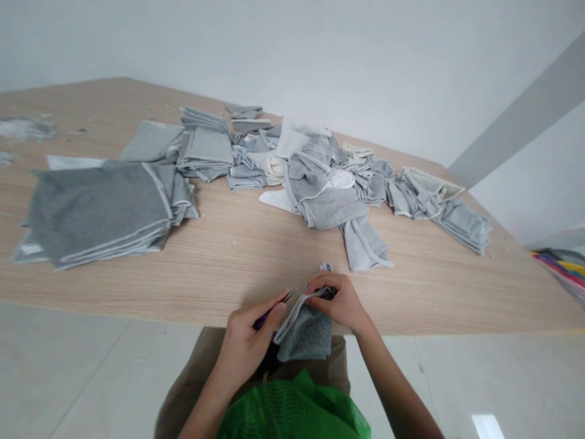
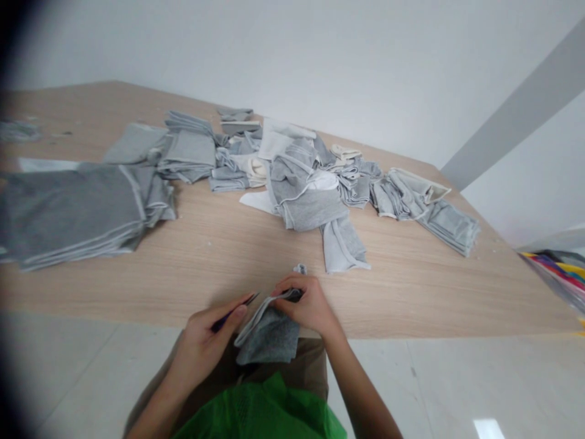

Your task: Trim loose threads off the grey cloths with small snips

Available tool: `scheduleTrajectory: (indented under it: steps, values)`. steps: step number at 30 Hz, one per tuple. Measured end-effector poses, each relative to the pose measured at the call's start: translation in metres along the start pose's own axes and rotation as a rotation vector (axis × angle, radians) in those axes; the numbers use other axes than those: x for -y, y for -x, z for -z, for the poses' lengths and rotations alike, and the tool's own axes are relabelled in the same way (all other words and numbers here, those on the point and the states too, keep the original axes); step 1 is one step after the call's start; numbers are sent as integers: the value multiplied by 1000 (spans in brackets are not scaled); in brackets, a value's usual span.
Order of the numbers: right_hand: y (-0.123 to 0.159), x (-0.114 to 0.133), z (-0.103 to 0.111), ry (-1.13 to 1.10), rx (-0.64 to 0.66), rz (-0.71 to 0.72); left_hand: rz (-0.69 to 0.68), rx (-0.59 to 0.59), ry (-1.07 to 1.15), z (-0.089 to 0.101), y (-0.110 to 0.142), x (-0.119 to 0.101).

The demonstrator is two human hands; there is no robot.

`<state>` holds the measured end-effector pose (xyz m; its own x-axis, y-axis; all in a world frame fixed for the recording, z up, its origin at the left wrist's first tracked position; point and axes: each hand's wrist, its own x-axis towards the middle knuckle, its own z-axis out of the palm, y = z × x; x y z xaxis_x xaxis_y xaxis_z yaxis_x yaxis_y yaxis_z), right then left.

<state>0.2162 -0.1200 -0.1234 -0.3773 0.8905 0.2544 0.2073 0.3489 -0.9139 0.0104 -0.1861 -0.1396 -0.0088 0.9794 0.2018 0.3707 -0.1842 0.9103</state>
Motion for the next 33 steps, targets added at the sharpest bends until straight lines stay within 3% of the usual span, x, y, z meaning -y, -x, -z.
scheduleTrajectory:
  steps: [6,11,20,25,33]
  values:
    - [-1,0,-1,17,16,-1,46,-68,-32,21,-9,10]
    - [4,7,1,122,85,93,16,-90,-152,33,-11,18]
    - [18,2,14,249,144,253,-104,-52,-265,29,-6,23]
    - [24,2,13,286,84,342,-156,-8,-307,25,-4,21]
    - [28,9,46,448,140,303,-114,34,-345,22,-4,19]
